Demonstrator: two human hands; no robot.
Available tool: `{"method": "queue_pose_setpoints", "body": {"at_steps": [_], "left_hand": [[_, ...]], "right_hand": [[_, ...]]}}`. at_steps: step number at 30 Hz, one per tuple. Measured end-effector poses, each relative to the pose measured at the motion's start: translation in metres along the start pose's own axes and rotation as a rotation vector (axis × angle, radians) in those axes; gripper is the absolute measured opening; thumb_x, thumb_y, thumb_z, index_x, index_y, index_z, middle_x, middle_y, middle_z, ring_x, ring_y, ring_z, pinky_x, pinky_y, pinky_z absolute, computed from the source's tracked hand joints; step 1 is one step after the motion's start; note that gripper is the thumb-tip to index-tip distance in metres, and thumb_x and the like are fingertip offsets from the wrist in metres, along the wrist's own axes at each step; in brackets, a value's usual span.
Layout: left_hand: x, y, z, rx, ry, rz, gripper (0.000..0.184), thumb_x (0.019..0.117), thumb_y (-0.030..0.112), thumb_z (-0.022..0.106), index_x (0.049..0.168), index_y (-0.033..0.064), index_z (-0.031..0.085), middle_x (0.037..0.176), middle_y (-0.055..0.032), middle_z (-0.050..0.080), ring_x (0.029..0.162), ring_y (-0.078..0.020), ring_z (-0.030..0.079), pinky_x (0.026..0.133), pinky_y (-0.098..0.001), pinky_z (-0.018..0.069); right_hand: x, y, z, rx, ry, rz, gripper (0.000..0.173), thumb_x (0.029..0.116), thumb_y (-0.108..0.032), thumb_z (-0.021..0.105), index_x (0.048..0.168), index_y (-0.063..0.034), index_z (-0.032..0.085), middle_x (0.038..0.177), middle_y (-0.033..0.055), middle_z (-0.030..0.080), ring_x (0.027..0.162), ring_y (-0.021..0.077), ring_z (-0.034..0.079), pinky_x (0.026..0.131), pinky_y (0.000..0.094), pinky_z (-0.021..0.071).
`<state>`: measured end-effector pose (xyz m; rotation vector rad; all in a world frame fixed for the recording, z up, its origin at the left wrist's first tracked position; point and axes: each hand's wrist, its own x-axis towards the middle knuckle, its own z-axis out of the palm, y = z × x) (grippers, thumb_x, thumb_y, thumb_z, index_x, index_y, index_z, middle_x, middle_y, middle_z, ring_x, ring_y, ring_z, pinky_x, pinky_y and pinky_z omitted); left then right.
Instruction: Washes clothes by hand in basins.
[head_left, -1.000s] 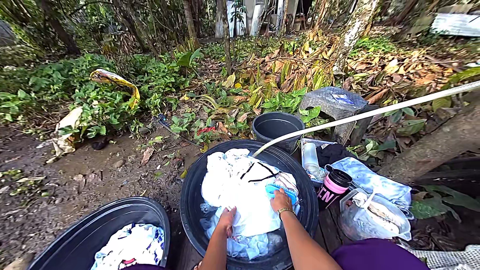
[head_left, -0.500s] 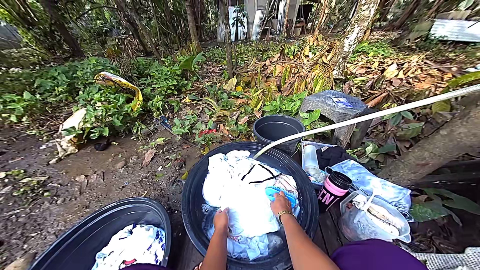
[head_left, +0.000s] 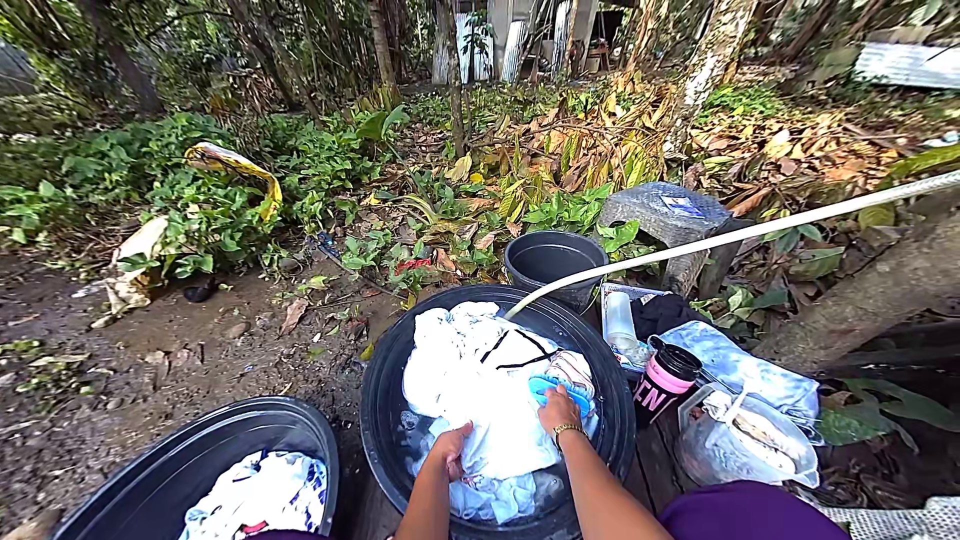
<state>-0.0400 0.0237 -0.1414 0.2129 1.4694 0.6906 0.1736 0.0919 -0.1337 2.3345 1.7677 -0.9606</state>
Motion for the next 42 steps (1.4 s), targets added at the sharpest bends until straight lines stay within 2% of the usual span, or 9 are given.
{"method": "queue_pose_setpoints", "body": {"at_steps": [10,16,20,23,25,27,33,38,42], "left_hand": [[-0.026,0.028,0.007,-0.054,-0.14,0.198,0.038,0.1111,0.028,0.046,0.139,0.002,0.047,0.115,-0.0156,0.066,0.098,-0.0213,0.066,0.086,-0.0382,0.0555],[-0.049,0.046,0.03,-0.146,-0.195,0.267,0.034,0.1113,0.019,0.044,0.14,0.001,0.042,0.11,-0.0158,0.067,0.093,-0.0204,0.069,0.083,-0.0369,0.0587],[-0.061,0.054,0.041,-0.188,-0.227,0.3,0.03,0.1114,0.018,0.043,0.137,0.0016,0.044,0.105,-0.015,0.068,0.088,-0.0205,0.071,0.079,-0.0374,0.0602],[-0.074,0.044,0.041,-0.273,-0.314,0.443,0.021,0.1099,0.006,0.033,0.113,0.0037,0.053,0.084,-0.0072,0.069,0.072,-0.0145,0.069,0.068,-0.0319,0.0594],[-0.089,0.03,0.033,-0.383,-0.459,0.587,0.039,0.1066,0.005,0.018,0.1,0.0104,0.056,0.076,0.0025,0.07,0.069,-0.004,0.067,0.068,-0.0214,0.0575],[-0.087,0.034,0.043,-0.507,-0.447,0.559,0.051,0.1106,0.017,0.013,0.093,0.0114,0.061,0.071,0.001,0.071,0.062,-0.0056,0.067,0.059,-0.0211,0.0571],[-0.076,0.051,0.041,-0.426,-0.381,0.562,0.029,0.1112,0.012,0.031,0.12,0.0006,0.056,0.1,-0.0091,0.073,0.093,-0.015,0.072,0.087,-0.0324,0.0595],[-0.078,0.042,0.043,-0.463,-0.421,0.596,0.045,0.1106,0.018,0.017,0.11,0.0048,0.06,0.09,-0.005,0.074,0.083,-0.0135,0.072,0.075,-0.0304,0.0611],[-0.085,0.058,0.038,-0.359,-0.441,0.673,0.034,0.1102,0.013,0.028,0.122,0.0002,0.057,0.104,-0.0078,0.074,0.098,-0.0144,0.071,0.093,-0.0327,0.0573]], "right_hand": [[-0.011,-0.032,-0.075,0.443,0.057,-0.042,0.051,0.098,-0.023,0.07,0.139,0.003,0.056,0.138,0.0273,0.06,0.134,0.0394,0.055,0.113,0.0555,0.0414],[-0.051,-0.076,-0.16,0.118,0.002,-0.371,0.051,0.0965,-0.037,0.073,0.125,0.0034,0.062,0.127,0.0257,0.064,0.124,0.0382,0.059,0.107,0.0554,0.0443],[-0.094,-0.079,-0.168,0.082,-0.023,-0.591,0.046,0.095,-0.036,0.075,0.114,0.0048,0.066,0.112,0.0249,0.067,0.109,0.0371,0.064,0.099,0.0552,0.0477],[-0.134,-0.078,-0.137,0.124,-0.081,-0.877,0.042,0.0905,-0.032,0.079,0.103,0.0072,0.07,0.1,0.0242,0.07,0.1,0.0367,0.067,0.094,0.0562,0.05],[-0.138,-0.078,-0.112,0.069,-0.092,-1.096,0.04,0.0876,-0.032,0.081,0.091,0.0064,0.071,0.093,0.0228,0.071,0.097,0.038,0.068,0.096,0.062,0.0468],[-0.116,-0.075,-0.101,-0.018,-0.064,-1.191,0.04,0.0883,-0.033,0.08,0.087,0.0055,0.071,0.092,0.0225,0.072,0.1,0.0402,0.068,0.098,0.0659,0.0423],[-0.06,-0.056,-0.148,-0.09,0.078,-0.915,0.049,0.0954,-0.041,0.072,0.096,0.0075,0.07,0.103,0.0253,0.071,0.11,0.0413,0.064,0.105,0.0638,0.0367],[-0.092,-0.065,-0.111,-0.088,0.043,-1.326,0.035,0.0887,-0.026,0.079,0.081,0.0068,0.07,0.088,0.0234,0.071,0.099,0.0425,0.068,0.096,0.066,0.0423],[-0.06,-0.052,-0.155,-0.186,0.073,-0.965,0.044,0.0965,-0.037,0.071,0.102,0.0062,0.072,0.111,0.0247,0.072,0.119,0.0421,0.061,0.108,0.0649,0.0335]]}}
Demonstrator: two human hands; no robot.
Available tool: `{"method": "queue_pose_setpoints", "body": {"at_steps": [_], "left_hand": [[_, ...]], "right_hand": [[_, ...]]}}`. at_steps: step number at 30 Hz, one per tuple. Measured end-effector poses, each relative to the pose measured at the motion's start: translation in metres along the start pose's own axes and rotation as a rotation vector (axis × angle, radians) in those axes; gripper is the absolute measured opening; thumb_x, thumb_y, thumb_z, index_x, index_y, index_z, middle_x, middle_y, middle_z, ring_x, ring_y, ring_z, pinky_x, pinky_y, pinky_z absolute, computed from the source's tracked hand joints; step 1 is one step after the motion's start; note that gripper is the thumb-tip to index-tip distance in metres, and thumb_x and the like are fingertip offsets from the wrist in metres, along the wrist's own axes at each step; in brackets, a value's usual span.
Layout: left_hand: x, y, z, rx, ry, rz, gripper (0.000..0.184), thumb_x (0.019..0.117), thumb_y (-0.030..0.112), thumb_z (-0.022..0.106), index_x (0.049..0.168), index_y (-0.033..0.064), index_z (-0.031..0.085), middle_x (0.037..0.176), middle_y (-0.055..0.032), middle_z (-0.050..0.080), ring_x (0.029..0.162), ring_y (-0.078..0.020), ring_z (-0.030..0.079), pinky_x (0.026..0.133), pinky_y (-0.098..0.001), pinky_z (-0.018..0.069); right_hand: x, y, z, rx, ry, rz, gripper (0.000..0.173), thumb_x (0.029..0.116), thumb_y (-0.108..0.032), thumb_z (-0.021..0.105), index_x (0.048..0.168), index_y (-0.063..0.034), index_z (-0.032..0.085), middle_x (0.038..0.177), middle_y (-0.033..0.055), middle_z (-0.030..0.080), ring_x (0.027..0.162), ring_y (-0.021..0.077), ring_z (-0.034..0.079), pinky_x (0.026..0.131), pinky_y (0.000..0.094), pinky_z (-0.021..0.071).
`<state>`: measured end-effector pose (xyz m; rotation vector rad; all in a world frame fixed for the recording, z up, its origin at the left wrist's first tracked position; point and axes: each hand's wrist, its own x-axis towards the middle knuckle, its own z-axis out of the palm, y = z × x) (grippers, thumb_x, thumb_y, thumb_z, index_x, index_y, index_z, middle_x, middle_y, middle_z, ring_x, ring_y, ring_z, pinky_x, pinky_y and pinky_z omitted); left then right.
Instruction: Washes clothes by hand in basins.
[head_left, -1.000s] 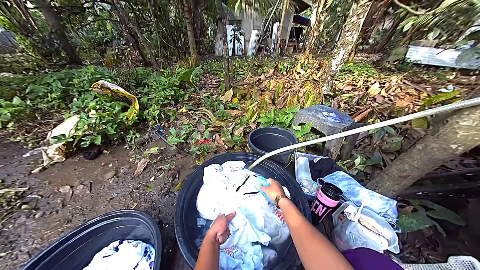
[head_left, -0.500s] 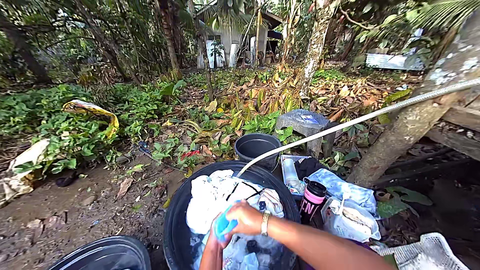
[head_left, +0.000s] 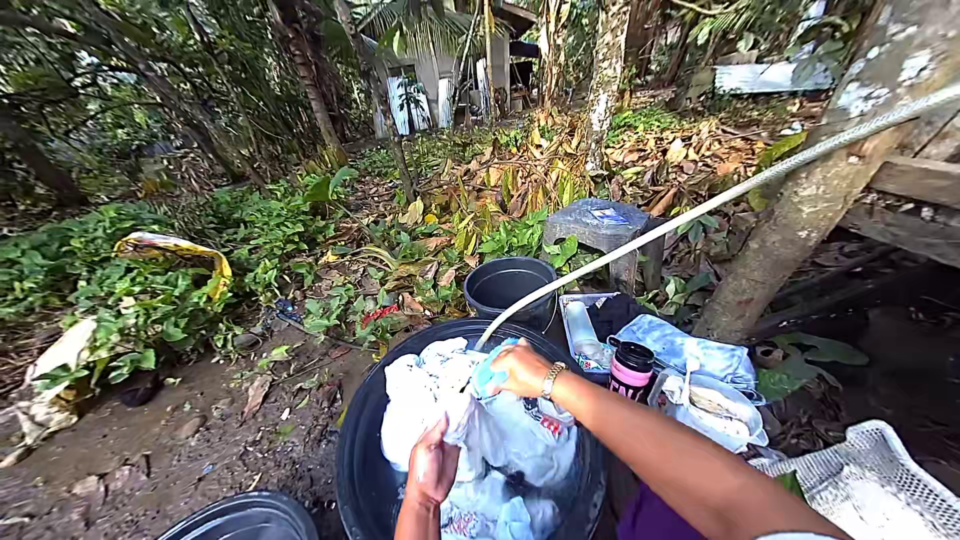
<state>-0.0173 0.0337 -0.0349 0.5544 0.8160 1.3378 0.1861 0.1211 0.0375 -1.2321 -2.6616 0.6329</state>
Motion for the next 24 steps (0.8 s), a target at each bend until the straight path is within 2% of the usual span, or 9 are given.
{"method": "queue_pose_setpoints", "body": {"at_steps": [4,6,9,11,13,15,18,22,24], "left_hand": [[-0.008,-0.009,0.002,0.015,0.096,0.004,0.041,0.1096,0.013,0.02,0.106,0.0055,0.059,0.084,-0.0016,0.073,0.078,-0.0096,0.071,0.073,-0.027,0.0607],[-0.01,-0.009,0.002,0.04,0.073,-0.015,0.037,0.1097,0.013,0.022,0.111,0.0042,0.058,0.091,-0.0031,0.073,0.084,-0.0105,0.071,0.078,-0.0284,0.0597],[-0.004,0.001,0.0,0.058,0.014,-0.016,0.033,0.1106,0.014,0.029,0.123,0.0005,0.057,0.104,-0.007,0.074,0.097,-0.013,0.071,0.092,-0.0325,0.0581],[-0.006,-0.003,-0.006,0.057,0.043,-0.005,0.034,0.1111,0.014,0.026,0.122,0.0009,0.055,0.101,-0.0062,0.072,0.094,-0.0131,0.071,0.088,-0.0328,0.0586],[-0.007,-0.012,-0.005,0.036,0.048,0.026,0.039,0.1076,0.013,0.02,0.111,0.0055,0.058,0.09,-0.0023,0.074,0.083,-0.0107,0.072,0.076,-0.0294,0.0616],[-0.012,-0.009,0.002,0.059,0.057,0.004,0.037,0.1086,0.012,0.022,0.11,0.0045,0.059,0.09,-0.0028,0.074,0.083,-0.0097,0.072,0.077,-0.0276,0.0605],[-0.004,0.002,0.005,0.062,0.026,0.017,0.032,0.1096,0.012,0.029,0.117,0.0016,0.058,0.099,-0.0051,0.074,0.094,-0.0114,0.071,0.089,-0.0303,0.0584],[-0.004,-0.008,-0.001,0.045,0.088,0.054,0.038,0.1068,0.013,0.021,0.106,0.0062,0.059,0.085,-0.001,0.073,0.079,-0.0094,0.072,0.074,-0.0279,0.0611],[-0.01,-0.004,0.003,0.023,0.088,-0.006,0.039,0.1093,0.014,0.02,0.108,0.0048,0.058,0.089,-0.0036,0.073,0.083,-0.0113,0.072,0.078,-0.0288,0.0604]], "right_hand": [[-0.008,-0.048,0.031,0.136,0.134,-0.337,0.037,0.0876,-0.028,0.08,0.08,0.0076,0.07,0.086,0.0241,0.071,0.097,0.043,0.068,0.096,0.0659,0.0431],[-0.002,-0.03,0.032,0.101,0.07,-0.242,0.038,0.0913,-0.029,0.077,0.087,0.0085,0.072,0.093,0.0256,0.072,0.104,0.0439,0.067,0.102,0.0677,0.04],[0.0,0.002,-0.007,0.024,0.042,0.013,0.044,0.0963,-0.037,0.072,0.1,0.0067,0.071,0.108,0.0247,0.072,0.116,0.0415,0.063,0.106,0.065,0.0343],[-0.01,-0.024,0.002,0.117,0.143,-0.17,0.04,0.0908,-0.03,0.078,0.087,0.009,0.071,0.093,0.0252,0.072,0.102,0.0417,0.067,0.101,0.0645,0.04],[-0.011,-0.047,0.025,0.196,0.122,-0.362,0.039,0.0878,-0.027,0.08,0.078,0.0088,0.067,0.083,0.0241,0.069,0.093,0.0419,0.067,0.094,0.0635,0.0434],[-0.004,-0.03,0.034,0.157,0.059,-0.292,0.04,0.0905,-0.03,0.078,0.084,0.0087,0.07,0.088,0.0246,0.071,0.098,0.0422,0.068,0.097,0.0654,0.0431],[0.002,0.002,-0.007,0.052,0.014,0.001,0.045,0.0966,-0.037,0.071,0.101,0.0076,0.071,0.107,0.0262,0.071,0.113,0.0424,0.063,0.108,0.0659,0.0339],[-0.005,-0.042,0.022,0.178,0.124,-0.318,0.04,0.088,-0.029,0.08,0.08,0.0086,0.069,0.085,0.0243,0.07,0.094,0.0417,0.068,0.095,0.064,0.0444],[0.001,-0.026,0.036,0.159,0.059,-0.262,0.042,0.0907,-0.032,0.078,0.086,0.0091,0.071,0.091,0.0257,0.071,0.099,0.0439,0.068,0.099,0.0679,0.0415]]}}
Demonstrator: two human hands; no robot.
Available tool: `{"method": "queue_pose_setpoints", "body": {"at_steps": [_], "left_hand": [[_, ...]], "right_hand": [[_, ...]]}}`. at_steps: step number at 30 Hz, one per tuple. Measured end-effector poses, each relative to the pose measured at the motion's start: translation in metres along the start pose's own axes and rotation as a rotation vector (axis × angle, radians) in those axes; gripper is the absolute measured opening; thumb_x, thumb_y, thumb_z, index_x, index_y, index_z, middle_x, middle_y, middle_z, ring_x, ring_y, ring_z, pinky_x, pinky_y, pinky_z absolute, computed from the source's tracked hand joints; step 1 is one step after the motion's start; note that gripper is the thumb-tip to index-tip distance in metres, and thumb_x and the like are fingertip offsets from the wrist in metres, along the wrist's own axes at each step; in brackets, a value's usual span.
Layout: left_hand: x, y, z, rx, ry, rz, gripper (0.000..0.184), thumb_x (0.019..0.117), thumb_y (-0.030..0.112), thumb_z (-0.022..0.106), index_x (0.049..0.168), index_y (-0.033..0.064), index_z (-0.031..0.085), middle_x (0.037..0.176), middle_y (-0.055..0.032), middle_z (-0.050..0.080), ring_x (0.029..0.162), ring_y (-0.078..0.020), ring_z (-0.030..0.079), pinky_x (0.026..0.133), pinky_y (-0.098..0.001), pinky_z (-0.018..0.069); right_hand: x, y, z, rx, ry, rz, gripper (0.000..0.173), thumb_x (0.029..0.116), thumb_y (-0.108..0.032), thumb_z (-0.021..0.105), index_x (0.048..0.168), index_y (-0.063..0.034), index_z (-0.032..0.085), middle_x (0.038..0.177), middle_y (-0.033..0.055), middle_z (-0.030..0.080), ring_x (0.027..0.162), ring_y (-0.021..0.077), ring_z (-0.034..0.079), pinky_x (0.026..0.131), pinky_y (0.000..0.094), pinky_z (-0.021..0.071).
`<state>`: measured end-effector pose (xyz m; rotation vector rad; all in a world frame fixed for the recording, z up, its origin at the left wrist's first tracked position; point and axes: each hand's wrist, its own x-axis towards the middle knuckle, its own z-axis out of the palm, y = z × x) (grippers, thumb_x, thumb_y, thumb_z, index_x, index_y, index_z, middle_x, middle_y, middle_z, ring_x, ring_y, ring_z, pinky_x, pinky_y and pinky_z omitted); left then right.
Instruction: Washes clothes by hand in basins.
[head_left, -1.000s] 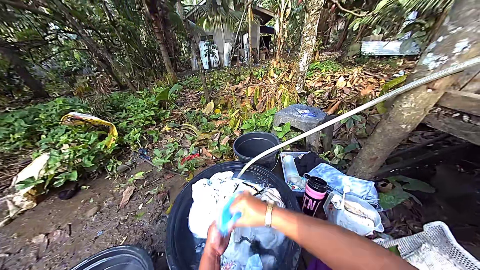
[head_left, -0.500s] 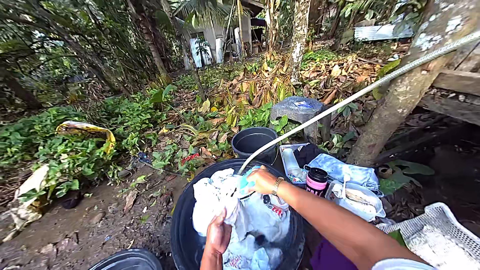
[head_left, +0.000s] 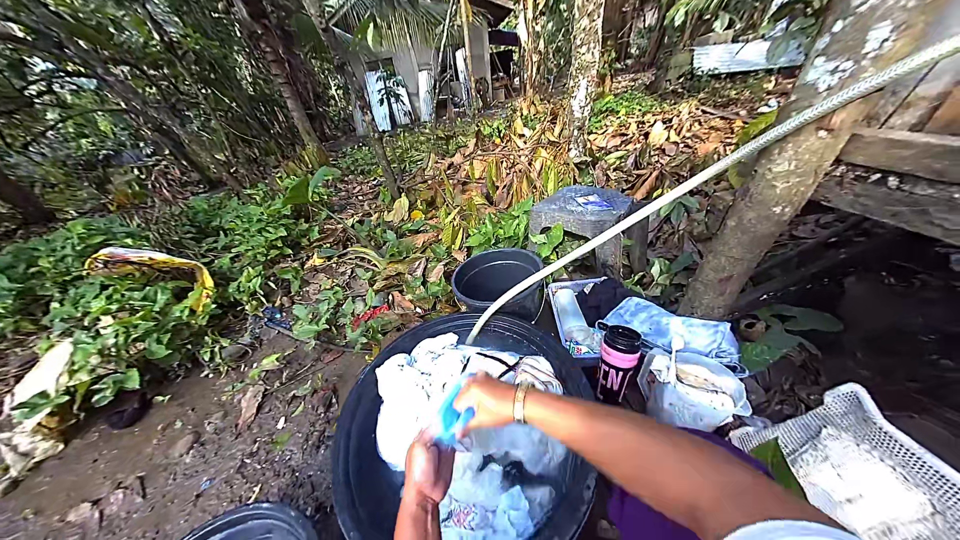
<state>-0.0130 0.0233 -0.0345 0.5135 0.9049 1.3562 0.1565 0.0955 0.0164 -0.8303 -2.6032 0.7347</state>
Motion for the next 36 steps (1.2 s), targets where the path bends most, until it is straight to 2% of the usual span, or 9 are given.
{"method": "queue_pose_setpoints", "body": {"at_steps": [5,10,13,17,21,25,30,34,36], "left_hand": [[-0.007,0.026,0.004,-0.061,-0.125,-0.055,0.042,0.112,0.021,0.02,0.117,0.0052,0.059,0.1,-0.0084,0.077,0.093,-0.0167,0.075,0.086,-0.0346,0.0618],[-0.004,0.03,0.005,-0.089,-0.134,-0.111,0.051,0.1133,0.033,0.013,0.119,0.0074,0.057,0.098,-0.0106,0.077,0.087,-0.0214,0.076,0.076,-0.0389,0.064],[-0.004,0.032,0.007,-0.126,-0.166,-0.108,0.053,0.1131,0.036,0.014,0.12,0.0091,0.059,0.099,-0.0109,0.077,0.088,-0.022,0.077,0.077,-0.0391,0.0646],[-0.006,0.039,0.008,-0.245,-0.242,-0.089,0.056,0.1121,0.04,0.016,0.117,0.0104,0.063,0.102,-0.0125,0.078,0.089,-0.0241,0.078,0.076,-0.0399,0.0656],[-0.009,0.042,0.008,-0.332,-0.3,-0.058,0.051,0.111,0.042,0.026,0.116,0.0108,0.066,0.104,-0.0137,0.078,0.092,-0.025,0.078,0.078,-0.0414,0.0656],[-0.01,0.046,0.007,-0.37,-0.348,-0.05,0.043,0.109,0.04,0.038,0.116,0.0103,0.068,0.105,-0.015,0.077,0.094,-0.0265,0.077,0.08,-0.0438,0.0652],[-0.009,0.058,0.0,-0.332,-0.315,0.006,0.047,0.111,0.041,0.029,0.12,0.0104,0.063,0.106,-0.0147,0.077,0.095,-0.0271,0.077,0.08,-0.0452,0.0652],[-0.009,0.061,-0.002,-0.172,-0.244,0.023,0.049,0.1122,0.039,0.02,0.128,0.0099,0.056,0.107,-0.0109,0.077,0.095,-0.0216,0.077,0.082,-0.04,0.0647],[-0.007,0.061,-0.002,-0.056,-0.173,0.027,0.05,0.1127,0.038,0.016,0.133,0.0093,0.052,0.105,-0.0088,0.076,0.093,-0.0184,0.076,0.08,-0.0361,0.0646]], "right_hand": [[-0.018,0.061,-0.051,-0.183,-0.024,0.658,0.05,0.0987,-0.041,0.067,0.123,0.0028,0.068,0.13,0.0255,0.066,0.133,0.0439,0.053,0.112,0.0676,0.031],[-0.01,0.051,-0.029,-0.089,-0.028,0.816,0.054,0.0987,-0.023,0.066,0.145,0.001,0.052,0.156,0.0276,0.039,0.148,0.0463,0.031,0.117,0.0662,0.0275],[-0.007,0.057,0.005,0.163,-0.093,0.839,0.056,0.112,-0.039,0.037,0.14,0.0055,0.055,0.144,0.03,0.054,0.139,0.0431,0.049,0.115,0.0609,0.0361],[-0.009,0.047,0.031,0.578,-0.176,0.956,0.082,0.1095,-0.06,0.017,0.146,0.0061,0.051,0.149,0.0298,0.051,0.139,0.0448,0.048,0.115,0.0604,0.0332],[-0.009,0.031,0.053,0.873,-0.078,0.966,0.083,0.1075,-0.064,0.018,0.145,0.0029,0.051,0.144,0.03,0.053,0.134,0.0444,0.052,0.107,0.0651,0.0412],[-0.004,0.023,0.048,1.01,-0.111,0.87,0.029,0.1084,-0.023,0.046,0.122,-0.0025,0.061,0.107,0.0124,0.065,0.095,0.0209,0.064,0.083,0.043,0.0542],[-0.004,0.028,0.004,0.757,-0.024,0.841,0.023,0.1031,-0.011,0.058,0.123,-0.0003,0.059,0.103,0.015,0.065,0.086,0.0212,0.063,0.077,0.0422,0.0547],[-0.004,0.024,-0.031,0.626,0.189,0.839,0.031,0.1089,-0.015,0.05,0.136,0.0012,0.054,0.131,0.023,0.06,0.118,0.03,0.06,0.102,0.048,0.0478],[-0.005,0.023,-0.041,0.602,0.262,0.785,0.032,0.1097,-0.022,0.051,0.132,0.0005,0.056,0.128,0.0222,0.061,0.116,0.0294,0.06,0.101,0.0472,0.0479]]}}
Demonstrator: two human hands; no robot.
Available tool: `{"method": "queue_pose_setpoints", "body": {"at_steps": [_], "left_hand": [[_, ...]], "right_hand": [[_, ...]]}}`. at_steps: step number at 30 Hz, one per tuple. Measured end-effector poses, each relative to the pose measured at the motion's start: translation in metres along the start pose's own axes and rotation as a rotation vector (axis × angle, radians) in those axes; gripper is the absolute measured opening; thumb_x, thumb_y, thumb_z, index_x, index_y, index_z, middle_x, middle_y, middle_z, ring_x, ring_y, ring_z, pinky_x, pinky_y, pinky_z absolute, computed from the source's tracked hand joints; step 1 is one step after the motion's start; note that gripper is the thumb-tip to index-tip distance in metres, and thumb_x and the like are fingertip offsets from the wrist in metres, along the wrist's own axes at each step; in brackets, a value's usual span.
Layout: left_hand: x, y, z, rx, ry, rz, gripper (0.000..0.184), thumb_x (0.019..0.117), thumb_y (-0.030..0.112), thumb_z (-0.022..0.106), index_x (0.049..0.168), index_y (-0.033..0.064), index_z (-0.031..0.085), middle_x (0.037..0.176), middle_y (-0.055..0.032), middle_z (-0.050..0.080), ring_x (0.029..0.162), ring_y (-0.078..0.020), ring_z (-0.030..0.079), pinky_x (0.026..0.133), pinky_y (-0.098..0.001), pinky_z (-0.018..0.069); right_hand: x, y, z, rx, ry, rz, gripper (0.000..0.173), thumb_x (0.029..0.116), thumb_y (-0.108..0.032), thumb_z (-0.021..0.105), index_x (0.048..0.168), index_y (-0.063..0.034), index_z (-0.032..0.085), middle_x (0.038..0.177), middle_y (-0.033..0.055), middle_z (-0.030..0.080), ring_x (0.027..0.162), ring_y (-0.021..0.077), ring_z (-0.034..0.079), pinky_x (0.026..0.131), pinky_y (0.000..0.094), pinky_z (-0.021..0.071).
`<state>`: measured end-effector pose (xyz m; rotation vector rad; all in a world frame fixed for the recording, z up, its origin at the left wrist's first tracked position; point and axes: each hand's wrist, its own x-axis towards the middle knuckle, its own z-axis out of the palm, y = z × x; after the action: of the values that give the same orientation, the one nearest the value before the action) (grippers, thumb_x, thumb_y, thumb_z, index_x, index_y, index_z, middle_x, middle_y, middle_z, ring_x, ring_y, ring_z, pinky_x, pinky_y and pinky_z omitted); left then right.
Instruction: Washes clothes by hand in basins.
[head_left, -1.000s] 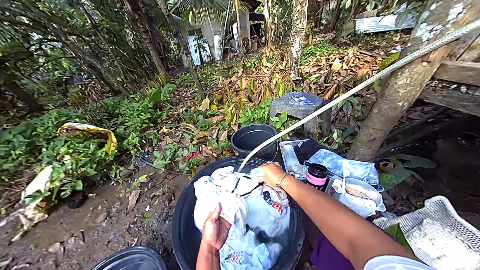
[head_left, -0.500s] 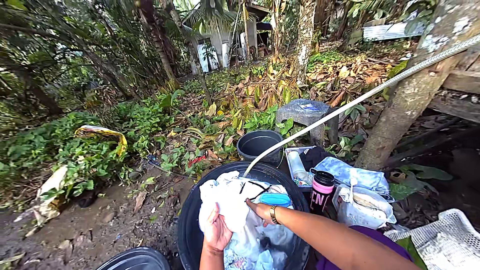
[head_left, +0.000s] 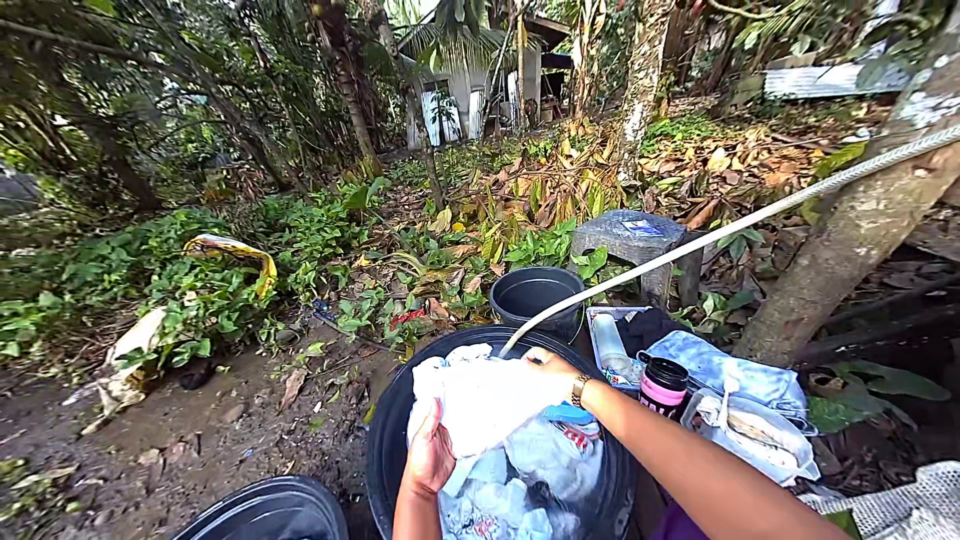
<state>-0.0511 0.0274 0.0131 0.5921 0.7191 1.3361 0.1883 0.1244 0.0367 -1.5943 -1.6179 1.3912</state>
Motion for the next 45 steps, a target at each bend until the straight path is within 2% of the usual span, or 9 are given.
{"method": "queue_pose_setpoints", "body": {"at_steps": [5,8,14,21,26,33,39,42,45], "left_hand": [[0.004,0.001,-0.007,0.125,0.128,0.055,0.047,0.1138,0.036,0.017,0.137,0.0086,0.048,0.105,-0.0083,0.075,0.089,-0.0157,0.075,0.075,-0.0333,0.064],[0.007,0.001,-0.012,0.174,0.185,0.056,0.043,0.114,0.033,0.021,0.136,0.0092,0.048,0.103,-0.0075,0.074,0.087,-0.0148,0.074,0.074,-0.0319,0.0631],[0.011,0.001,-0.017,0.28,0.289,0.052,0.041,0.1147,0.03,0.024,0.134,0.0052,0.051,0.1,-0.009,0.072,0.085,-0.0139,0.073,0.074,-0.0317,0.0617],[0.016,-0.017,-0.028,0.401,0.335,-0.029,0.052,0.114,0.039,0.023,0.145,0.0041,0.046,0.122,-0.014,0.065,0.106,-0.0173,0.065,0.092,-0.0371,0.0545],[0.01,-0.007,-0.014,0.381,0.309,-0.06,0.058,0.1133,0.044,0.016,0.148,0.0051,0.041,0.125,-0.0132,0.063,0.108,-0.0158,0.065,0.092,-0.0346,0.0547],[0.0,0.001,0.008,0.193,0.071,-0.05,0.065,0.1096,0.054,0.01,0.147,0.0108,0.041,0.119,-0.0075,0.071,0.105,-0.0146,0.071,0.089,-0.0343,0.06],[-0.002,0.0,0.002,0.043,-0.05,0.01,0.044,0.1081,0.04,0.029,0.13,0.0097,0.053,0.104,-0.0057,0.076,0.092,-0.0136,0.075,0.08,-0.032,0.064],[-0.002,0.008,-0.012,0.118,0.096,0.052,0.026,0.1024,0.009,0.037,0.123,0.0091,0.053,0.096,-0.0051,0.076,0.086,-0.0129,0.075,0.077,-0.0324,0.0636],[-0.001,0.018,-0.011,0.257,0.241,0.054,0.025,0.1019,-0.006,0.039,0.12,0.0051,0.052,0.089,-0.0057,0.073,0.075,-0.0119,0.073,0.069,-0.0302,0.0623]], "right_hand": [[0.003,-0.002,-0.018,-0.156,-0.144,-0.135,0.035,0.0916,-0.009,0.077,0.122,0.004,0.065,0.115,0.0213,0.067,0.103,0.0265,0.064,0.094,0.0445,0.0515],[0.0,-0.006,-0.023,-0.327,-0.081,-0.193,0.022,0.0962,-0.012,0.071,0.113,0.0013,0.072,0.106,0.0186,0.071,0.099,0.0267,0.066,0.094,0.0471,0.0503],[-0.009,-0.022,-0.039,-0.824,0.005,-0.178,0.029,0.1061,-0.019,0.051,0.116,-0.0021,0.073,0.117,0.0216,0.071,0.118,0.0385,0.065,0.103,0.0583,0.0465],[0.006,0.004,-0.035,-0.669,-0.112,-0.044,0.033,0.1059,-0.021,0.053,0.115,0.0062,0.069,0.113,0.0273,0.07,0.11,0.0408,0.067,0.1,0.0596,0.0478],[0.007,0.035,0.027,-0.44,-0.35,0.108,0.045,0.1122,-0.027,0.041,0.132,0.0083,0.059,0.128,0.0288,0.064,0.115,0.0395,0.065,0.102,0.0546,0.0472],[0.004,0.05,0.082,0.066,-0.298,0.392,0.065,0.1114,-0.051,0.033,0.149,0.0016,0.042,0.142,0.0303,0.053,0.118,0.0419,0.063,0.096,0.0549,0.0521],[0.006,0.043,0.079,-0.013,-0.292,0.282,0.031,0.1025,-0.025,0.064,0.123,-0.0029,0.063,0.094,0.0116,0.066,0.068,0.0152,0.059,0.063,0.0327,0.0504],[0.009,0.034,0.058,-0.146,-0.162,0.151,0.029,0.1002,-0.024,0.066,0.119,-0.0015,0.071,0.106,0.0184,0.071,0.087,0.0268,0.067,0.082,0.0468,0.054],[0.004,0.009,0.026,-0.368,-0.052,0.071,0.03,0.1035,-0.015,0.053,0.121,0.0019,0.069,0.12,0.0242,0.069,0.114,0.0372,0.066,0.102,0.0564,0.0484]]}}
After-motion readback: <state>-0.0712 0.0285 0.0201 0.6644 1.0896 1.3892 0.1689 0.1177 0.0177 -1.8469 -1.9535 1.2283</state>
